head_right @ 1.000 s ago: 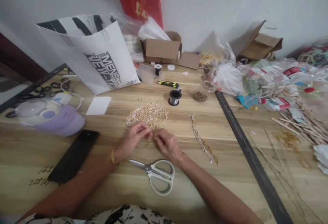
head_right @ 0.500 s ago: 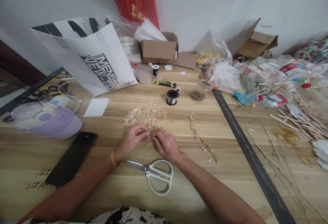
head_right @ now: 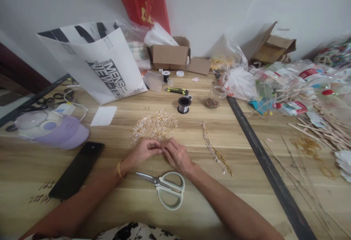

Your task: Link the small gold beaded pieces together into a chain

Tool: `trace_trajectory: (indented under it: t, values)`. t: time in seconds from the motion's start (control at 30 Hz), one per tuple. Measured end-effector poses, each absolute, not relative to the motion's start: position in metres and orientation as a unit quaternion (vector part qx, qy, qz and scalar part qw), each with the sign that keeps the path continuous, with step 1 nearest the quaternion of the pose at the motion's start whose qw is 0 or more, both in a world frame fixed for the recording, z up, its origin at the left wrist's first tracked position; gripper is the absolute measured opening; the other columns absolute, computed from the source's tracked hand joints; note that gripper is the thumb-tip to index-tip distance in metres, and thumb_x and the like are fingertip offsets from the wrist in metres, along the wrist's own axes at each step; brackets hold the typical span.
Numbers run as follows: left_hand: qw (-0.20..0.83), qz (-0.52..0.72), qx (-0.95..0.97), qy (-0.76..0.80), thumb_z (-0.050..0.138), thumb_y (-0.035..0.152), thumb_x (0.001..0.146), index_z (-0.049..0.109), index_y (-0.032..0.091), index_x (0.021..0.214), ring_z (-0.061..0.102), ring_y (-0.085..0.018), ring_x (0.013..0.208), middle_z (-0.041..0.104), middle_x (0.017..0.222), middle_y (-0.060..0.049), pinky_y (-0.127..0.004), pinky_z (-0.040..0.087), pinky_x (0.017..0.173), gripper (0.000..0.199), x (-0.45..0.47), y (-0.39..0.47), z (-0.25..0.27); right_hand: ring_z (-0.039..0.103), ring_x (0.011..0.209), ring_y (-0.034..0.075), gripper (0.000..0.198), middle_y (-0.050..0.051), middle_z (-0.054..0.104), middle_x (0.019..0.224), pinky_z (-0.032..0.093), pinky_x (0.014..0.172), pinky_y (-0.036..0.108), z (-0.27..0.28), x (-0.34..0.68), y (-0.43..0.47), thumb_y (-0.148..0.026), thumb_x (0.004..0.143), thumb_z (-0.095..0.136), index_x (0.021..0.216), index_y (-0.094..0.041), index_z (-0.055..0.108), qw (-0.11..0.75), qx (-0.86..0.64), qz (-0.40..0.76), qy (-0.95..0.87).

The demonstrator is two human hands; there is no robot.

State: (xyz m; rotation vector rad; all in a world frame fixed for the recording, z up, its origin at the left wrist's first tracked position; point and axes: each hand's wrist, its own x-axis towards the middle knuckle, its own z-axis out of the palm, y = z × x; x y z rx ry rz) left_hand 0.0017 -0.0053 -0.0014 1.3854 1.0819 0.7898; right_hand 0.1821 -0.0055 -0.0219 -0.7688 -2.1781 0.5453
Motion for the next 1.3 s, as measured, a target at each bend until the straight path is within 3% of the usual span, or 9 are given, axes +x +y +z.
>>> trace_trajectory:
  t: [0.1,0.2,0.57,0.9,1.3]
  values:
    - [0.582,0.351,0.567,0.465,0.069,0.029,0.068,0.062,0.012,0.064,0.049,-0.010,0.056,0.057,0.058,0.000,-0.021,0.038,0.055,0.018,0.001,-0.005,0.000,0.057,0.087,0.019,0.020,0.010,0.054,0.104,0.052,0.073,0.032,-0.021,0.183,-0.007,-0.017,0.092,0.045,0.111,-0.022,0.051,0.401,-0.316,0.203,-0.836]
    - [0.597,0.372,0.536,0.467,0.070,0.033,0.069,0.063,0.012,0.066,0.051,-0.011,0.057,0.058,0.058,0.000,-0.021,0.041,0.056,0.022,0.001,-0.004,0.004,0.055,0.072,0.015,0.026,0.013,0.047,0.114,0.052,0.066,0.031,-0.021,0.184,-0.007,-0.016,0.090,0.047,0.116,-0.022,0.046,0.438,-0.335,0.198,-0.811]
    - [0.610,0.389,0.514,0.461,0.070,0.032,0.070,0.063,0.012,0.069,0.053,-0.011,0.059,0.059,0.060,0.000,-0.023,0.042,0.059,0.021,-0.001,-0.004,0.006,0.058,0.089,0.020,0.022,0.011,0.056,0.103,0.052,0.064,0.030,-0.024,0.183,-0.003,-0.020,0.092,0.047,0.114,-0.020,0.051,0.376,-0.332,0.197,-0.842]
    - [0.604,0.383,0.529,0.457,0.068,0.029,0.071,0.063,0.012,0.067,0.050,-0.011,0.060,0.057,0.060,0.001,-0.022,0.041,0.060,0.018,0.001,-0.005,0.009,0.058,0.077,0.017,0.011,0.007,0.059,0.087,0.049,0.067,0.028,-0.023,0.182,-0.001,-0.020,0.093,0.045,0.096,-0.020,0.056,0.367,-0.325,0.220,-0.843]
    - [0.598,0.392,0.519,0.467,0.070,0.032,0.068,0.062,0.012,0.068,0.050,-0.011,0.059,0.058,0.061,0.000,-0.022,0.039,0.058,0.021,0.001,-0.004,0.005,0.057,0.077,0.016,0.013,0.007,0.058,0.086,0.047,0.064,0.026,-0.021,0.181,-0.003,-0.020,0.094,0.042,0.094,-0.020,0.055,0.366,-0.307,0.201,-0.855]
